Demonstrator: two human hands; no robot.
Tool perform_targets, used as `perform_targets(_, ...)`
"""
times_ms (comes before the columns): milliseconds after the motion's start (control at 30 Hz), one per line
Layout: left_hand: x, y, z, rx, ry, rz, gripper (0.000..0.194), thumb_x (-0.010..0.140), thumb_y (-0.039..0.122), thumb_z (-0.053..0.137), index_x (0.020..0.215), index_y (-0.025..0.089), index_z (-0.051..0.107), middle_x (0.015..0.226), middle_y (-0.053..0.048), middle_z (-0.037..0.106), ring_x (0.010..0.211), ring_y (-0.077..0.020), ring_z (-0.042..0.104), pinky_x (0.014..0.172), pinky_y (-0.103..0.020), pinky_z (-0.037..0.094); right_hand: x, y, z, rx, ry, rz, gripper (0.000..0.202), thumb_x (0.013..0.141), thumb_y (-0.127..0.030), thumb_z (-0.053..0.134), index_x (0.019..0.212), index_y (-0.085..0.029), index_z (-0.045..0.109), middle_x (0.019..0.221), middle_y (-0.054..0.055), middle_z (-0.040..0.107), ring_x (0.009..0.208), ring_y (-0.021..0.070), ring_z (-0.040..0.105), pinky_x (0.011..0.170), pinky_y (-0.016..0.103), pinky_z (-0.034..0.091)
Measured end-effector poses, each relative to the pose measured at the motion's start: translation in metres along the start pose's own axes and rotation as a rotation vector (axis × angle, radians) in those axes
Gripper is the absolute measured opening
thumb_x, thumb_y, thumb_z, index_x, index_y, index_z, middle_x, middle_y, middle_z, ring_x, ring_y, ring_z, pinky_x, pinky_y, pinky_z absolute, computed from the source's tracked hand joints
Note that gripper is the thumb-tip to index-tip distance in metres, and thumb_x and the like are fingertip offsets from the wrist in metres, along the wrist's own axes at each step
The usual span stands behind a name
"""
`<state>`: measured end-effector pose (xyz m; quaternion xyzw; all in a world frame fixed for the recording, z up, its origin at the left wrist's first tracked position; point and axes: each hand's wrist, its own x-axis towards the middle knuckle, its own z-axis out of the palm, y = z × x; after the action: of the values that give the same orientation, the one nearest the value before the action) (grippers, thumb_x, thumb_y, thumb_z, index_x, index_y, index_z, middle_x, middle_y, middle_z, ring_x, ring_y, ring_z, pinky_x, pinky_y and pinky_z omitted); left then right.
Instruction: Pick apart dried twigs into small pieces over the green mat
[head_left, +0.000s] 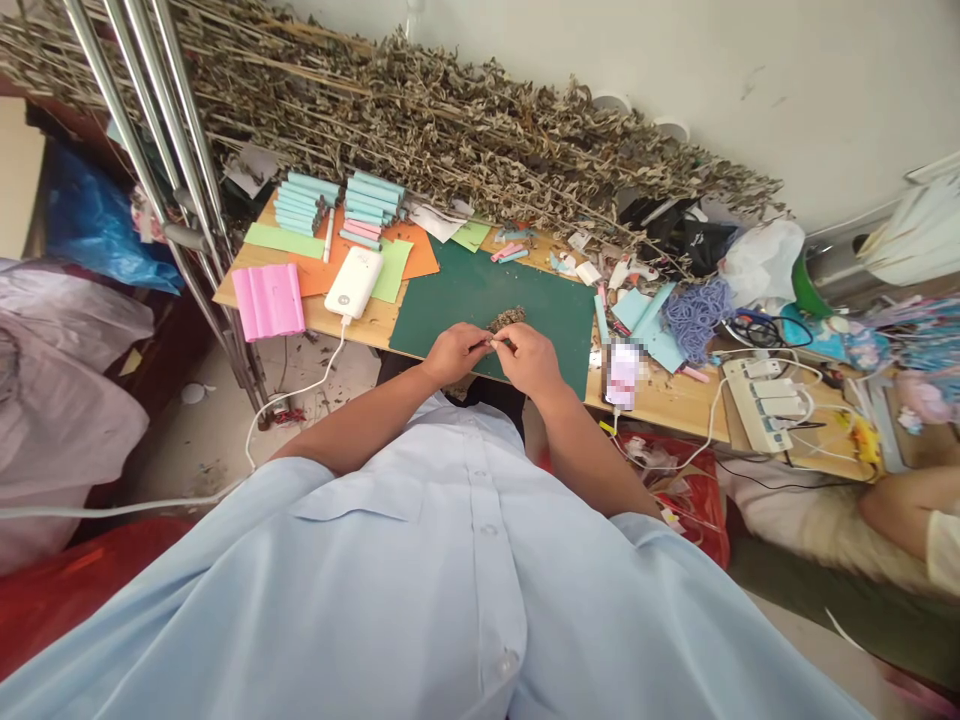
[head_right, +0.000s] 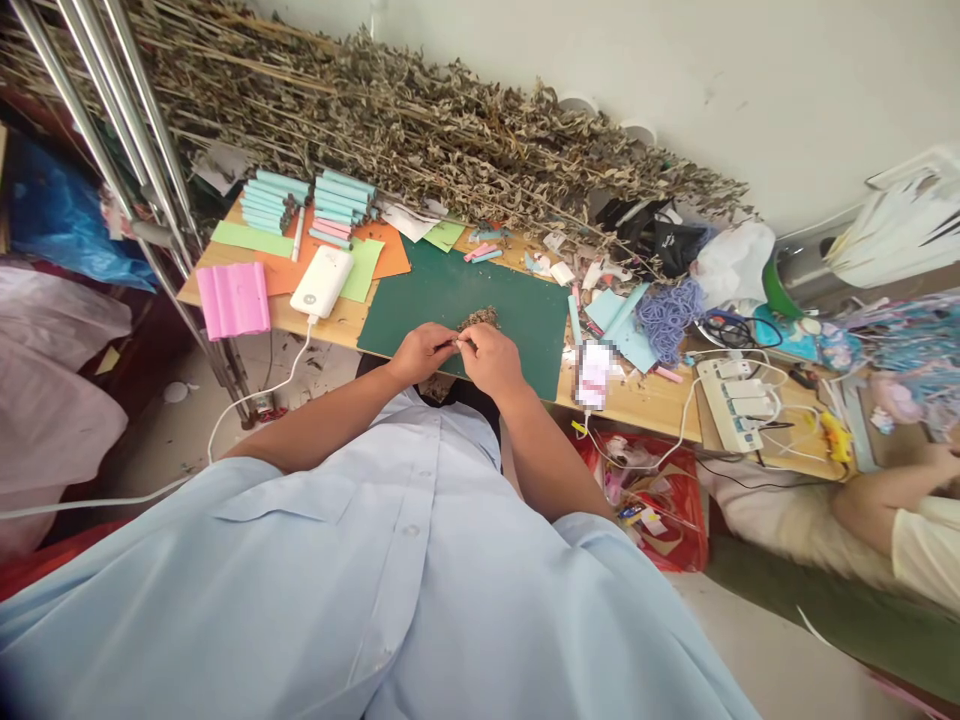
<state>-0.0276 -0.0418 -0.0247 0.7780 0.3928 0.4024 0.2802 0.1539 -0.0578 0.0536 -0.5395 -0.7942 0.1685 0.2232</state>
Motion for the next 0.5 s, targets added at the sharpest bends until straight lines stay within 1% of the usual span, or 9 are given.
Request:
perform_targets(100, 0.001, 0.002, -0.001, 0.005, -0.006, -0.014, 0.024, 0.101, 0.034, 0.057, 0.1, 0.019, 0.076, 0.09, -0.007, 0.075, 0.089, -0.021, 0.065, 0.087, -0.035, 0.049, -0.001, 0.0, -0.001, -0.01, -0.007, -0.056, 0.014, 0.097, -0.028, 0.056, 0.096, -0.023, 0.069, 0.103, 0.008, 0.074, 0.098, 0.0242, 0.067, 0.088, 0.036, 0.051)
perform_targets(200, 0.001, 0.003, -0.002, 0.013, -0.006, -0.028, 0.025, 0.101, 0.034, 0.056, 0.098, 0.019, 0.076, 0.087, -0.008, 0.074, 0.088, -0.0213, 0.065, 0.086, -0.035, 0.048, -0.001, -0.001, -0.002, -0.039, -0.031, -0.065, 0.014, 0.097, -0.03, 0.059, 0.1, -0.023, 0.07, 0.109, 0.008, 0.074, 0.101, 0.0245, 0.068, 0.088, 0.035, 0.051)
perform_targets(267, 0.0, 0.003, -0.002, 0.012, -0.002, -0.03, 0.024, 0.1, 0.033, 0.056, 0.097, 0.019, 0.076, 0.087, -0.007, 0.074, 0.088, -0.021, 0.065, 0.086, -0.034, 0.048, 0.0, -0.002, -0.003, -0.066, -0.047, -0.058, 0.015, 0.097, -0.028, 0.057, 0.101, -0.023, 0.07, 0.11, 0.008, 0.074, 0.101, 0.0247, 0.068, 0.087, 0.035, 0.051)
perform_targets(400, 0.0, 0.002, -0.002, 0.009, 0.014, -0.03, 0.024, 0.1, 0.033, 0.056, 0.096, 0.019, 0.076, 0.086, -0.007, 0.073, 0.086, -0.0205, 0.064, 0.084, -0.034, 0.048, 0.004, -0.003, -0.003, -0.085, -0.077, -0.077, 0.022, 0.099, -0.023, 0.048, 0.099, -0.023, 0.07, 0.108, 0.009, 0.073, 0.102, 0.0248, 0.066, 0.087, 0.035, 0.05)
perform_targets(500, 0.0, 0.001, -0.001, 0.02, 0.009, -0.031, 0.025, 0.1, 0.033, 0.056, 0.094, 0.019, 0.076, 0.086, -0.007, 0.073, 0.086, -0.0204, 0.064, 0.084, -0.034, 0.048, 0.009, -0.004, -0.005, -0.111, -0.112, -0.091, 0.021, 0.097, -0.02, 0.048, 0.098, -0.022, 0.068, 0.105, 0.009, 0.071, 0.099, 0.0256, 0.064, 0.086, 0.036, 0.049)
